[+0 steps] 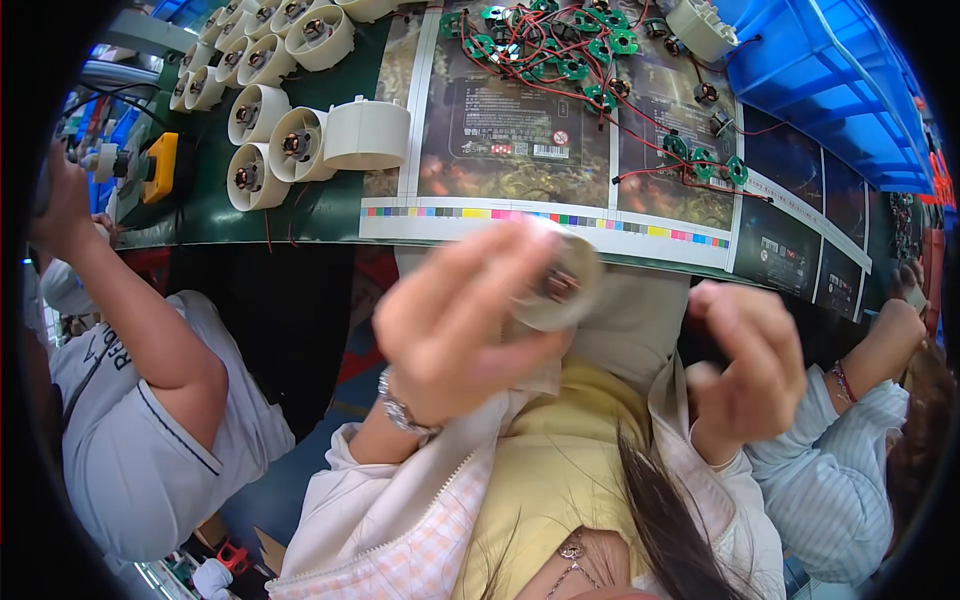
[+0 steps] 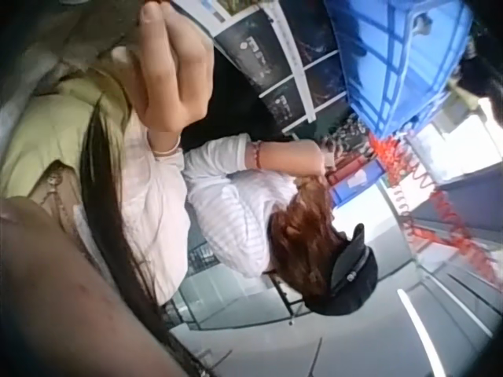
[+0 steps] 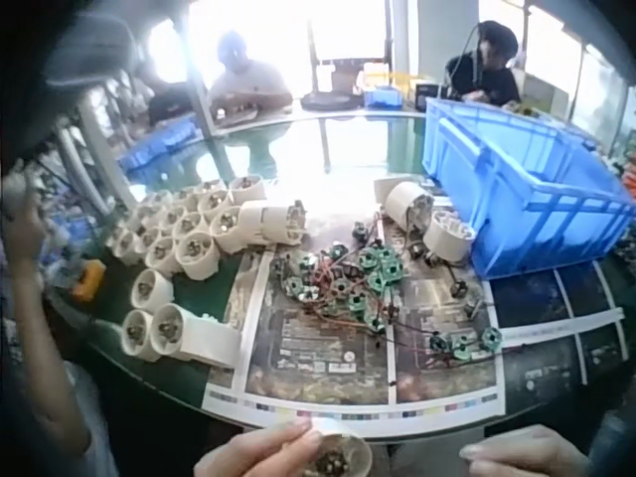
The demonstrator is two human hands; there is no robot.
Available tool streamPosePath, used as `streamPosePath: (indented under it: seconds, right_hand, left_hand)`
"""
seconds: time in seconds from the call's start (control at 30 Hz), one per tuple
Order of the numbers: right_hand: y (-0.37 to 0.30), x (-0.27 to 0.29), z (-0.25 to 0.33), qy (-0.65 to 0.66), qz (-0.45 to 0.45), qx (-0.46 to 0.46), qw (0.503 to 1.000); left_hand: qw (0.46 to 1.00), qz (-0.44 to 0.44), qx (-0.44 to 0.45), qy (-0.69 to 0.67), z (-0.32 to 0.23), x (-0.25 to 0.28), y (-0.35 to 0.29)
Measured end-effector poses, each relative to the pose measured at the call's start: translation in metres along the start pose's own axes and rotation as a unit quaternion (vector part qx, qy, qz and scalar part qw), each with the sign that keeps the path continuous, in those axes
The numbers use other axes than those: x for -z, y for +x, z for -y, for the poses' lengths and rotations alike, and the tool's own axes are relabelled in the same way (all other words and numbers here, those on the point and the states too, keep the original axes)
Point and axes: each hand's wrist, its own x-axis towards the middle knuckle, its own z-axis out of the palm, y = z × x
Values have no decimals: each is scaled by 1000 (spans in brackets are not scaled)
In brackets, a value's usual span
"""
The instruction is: Assembling small electronic circuit boards into plastic housings and securing them with tape.
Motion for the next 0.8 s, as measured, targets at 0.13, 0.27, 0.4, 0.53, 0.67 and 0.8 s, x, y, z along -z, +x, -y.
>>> streamPosePath:
  seconds: [0.13, 0.27, 0.4, 0.53, 0.67, 0.8]
  right_hand:
    - [2, 15, -19, -82, 7, -118, 990]
    - [14, 11, -33, -231, 88, -169, 954]
    - [21, 8, -50, -278, 92, -156, 943]
    - [22, 11, -62, -294, 89, -139, 941]
    - [21, 15, -67, -299, 88, -118, 943]
    - [20, 17, -68, -311, 98, -94, 941]
  left_hand:
    - [979, -50, 87, 178, 33, 38, 0]
    - [934, -157, 66, 314, 78, 63, -12]
    - [916, -155, 94, 358, 103, 76, -13]
    - [920, -152, 140, 333, 118, 88, -11]
    - [923, -154, 163, 312, 124, 88, -13]
    - [905, -169, 120, 371, 116, 79, -7]
